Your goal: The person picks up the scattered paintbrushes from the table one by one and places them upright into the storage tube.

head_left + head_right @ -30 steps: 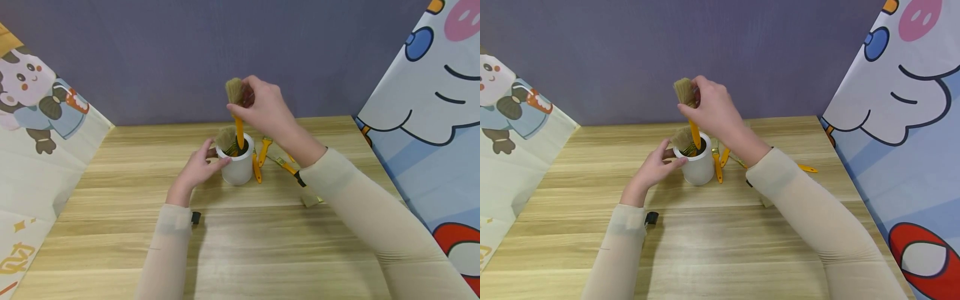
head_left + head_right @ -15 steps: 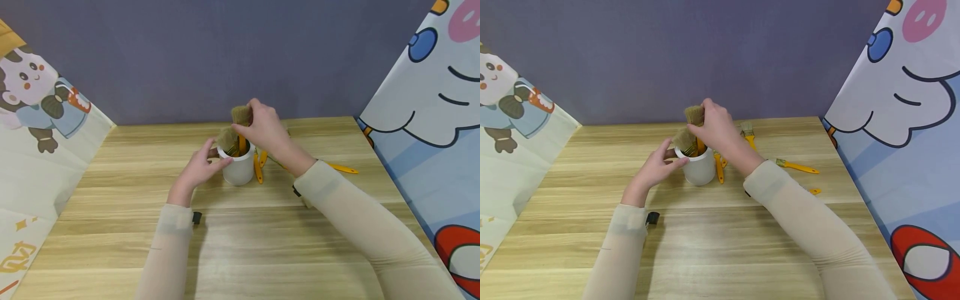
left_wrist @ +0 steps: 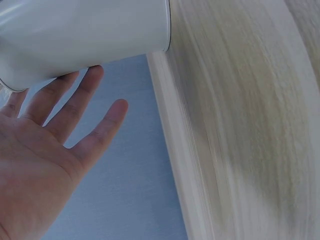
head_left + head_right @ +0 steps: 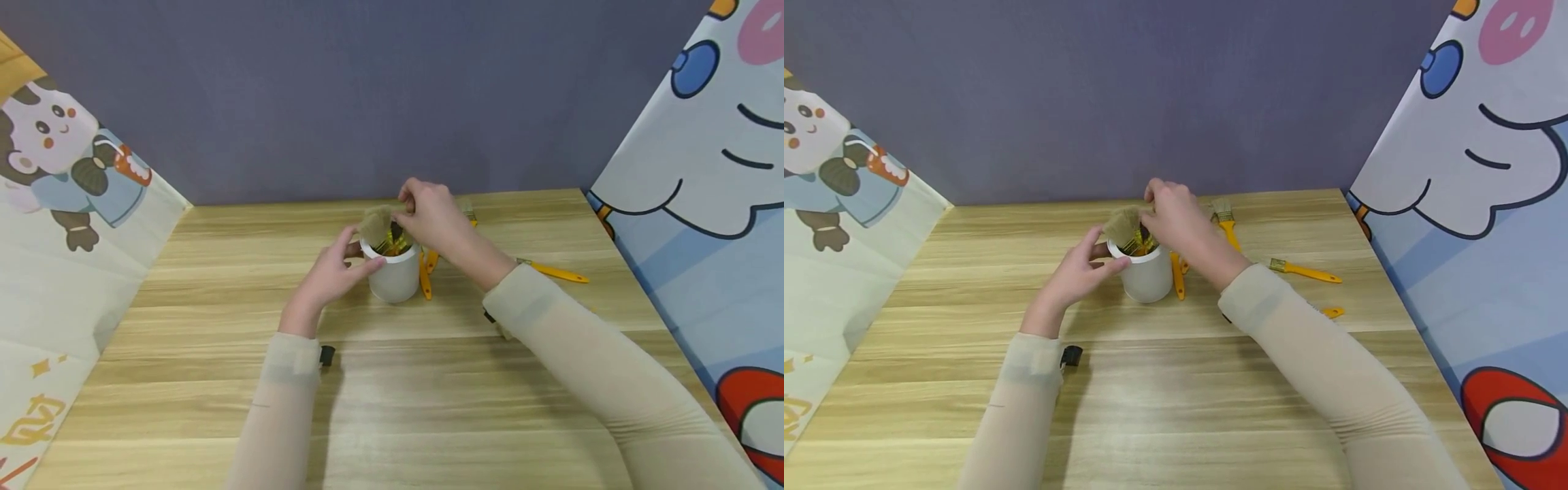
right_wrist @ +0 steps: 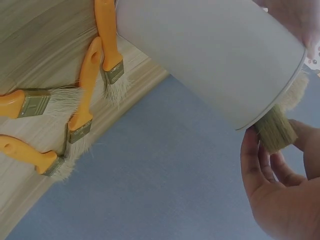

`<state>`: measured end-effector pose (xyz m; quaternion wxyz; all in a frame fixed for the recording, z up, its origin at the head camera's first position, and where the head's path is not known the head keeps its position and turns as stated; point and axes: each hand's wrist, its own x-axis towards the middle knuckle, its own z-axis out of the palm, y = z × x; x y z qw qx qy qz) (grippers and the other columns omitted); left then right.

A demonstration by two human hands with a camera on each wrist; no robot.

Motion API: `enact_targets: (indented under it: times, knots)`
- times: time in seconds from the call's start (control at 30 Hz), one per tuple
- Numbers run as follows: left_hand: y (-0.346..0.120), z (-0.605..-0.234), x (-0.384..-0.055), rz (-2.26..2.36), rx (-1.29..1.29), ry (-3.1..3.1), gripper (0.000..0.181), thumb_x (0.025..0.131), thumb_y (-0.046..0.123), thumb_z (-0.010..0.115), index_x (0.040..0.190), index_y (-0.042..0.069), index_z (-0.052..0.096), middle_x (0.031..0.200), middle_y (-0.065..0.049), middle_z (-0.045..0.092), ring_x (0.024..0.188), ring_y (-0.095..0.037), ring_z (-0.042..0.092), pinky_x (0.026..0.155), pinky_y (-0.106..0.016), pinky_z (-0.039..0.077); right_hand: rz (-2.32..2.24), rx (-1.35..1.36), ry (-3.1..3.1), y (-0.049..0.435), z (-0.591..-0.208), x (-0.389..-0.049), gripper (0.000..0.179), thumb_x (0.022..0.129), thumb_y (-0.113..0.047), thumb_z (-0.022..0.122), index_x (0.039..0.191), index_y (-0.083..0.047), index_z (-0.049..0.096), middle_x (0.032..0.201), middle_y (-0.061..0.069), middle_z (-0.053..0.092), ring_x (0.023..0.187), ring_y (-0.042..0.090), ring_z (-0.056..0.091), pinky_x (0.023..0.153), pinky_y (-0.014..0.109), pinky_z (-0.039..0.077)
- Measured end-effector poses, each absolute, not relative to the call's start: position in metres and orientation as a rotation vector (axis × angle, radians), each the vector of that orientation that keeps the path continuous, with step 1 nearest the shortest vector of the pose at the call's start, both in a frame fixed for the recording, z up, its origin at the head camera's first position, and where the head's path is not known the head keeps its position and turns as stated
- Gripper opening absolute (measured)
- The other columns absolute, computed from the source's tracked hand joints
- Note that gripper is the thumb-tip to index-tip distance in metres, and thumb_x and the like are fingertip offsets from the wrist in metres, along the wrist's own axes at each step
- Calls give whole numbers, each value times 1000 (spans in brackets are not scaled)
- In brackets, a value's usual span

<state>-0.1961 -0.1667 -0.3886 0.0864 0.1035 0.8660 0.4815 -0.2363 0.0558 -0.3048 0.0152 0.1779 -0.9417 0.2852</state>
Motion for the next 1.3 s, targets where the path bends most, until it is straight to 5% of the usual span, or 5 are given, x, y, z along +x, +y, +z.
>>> enact_targets:
  times: [0.33,0.67,1.03,1.3]
  knots:
    - [-166,-389,-197,1442,318,2584,82,97,53,75,164,31,33,156,-12,59,145,-30,57,124,-65,38,854,691,-2921,55,-299,-242,13,101,-2,67,114,-4,70,103,10,70,93,24,65,80,35,59]
    - [-169,-387,-196,1465,319,2573,81,97,52,75,163,32,34,155,-12,61,145,-29,58,123,-65,40,411,1104,-2969,39,-265,-267,23,101,8,56,117,-3,68,113,13,68,103,27,62,90,39,58]
    - [-167,-391,-198,1454,328,2555,84,96,58,74,164,34,32,156,-11,60,146,-27,56,123,-63,41,346,1182,-2998,35,-268,-278,22,110,-7,53,125,-4,68,121,13,69,111,28,66,97,40,59]
    - [-168,-391,-198,1426,312,2581,85,95,57,75,164,33,32,159,-10,57,147,-29,55,124,-62,39,405,1124,-2929,62,-261,-270,22,109,-15,61,125,-3,69,117,14,69,100,27,66,89,40,60]
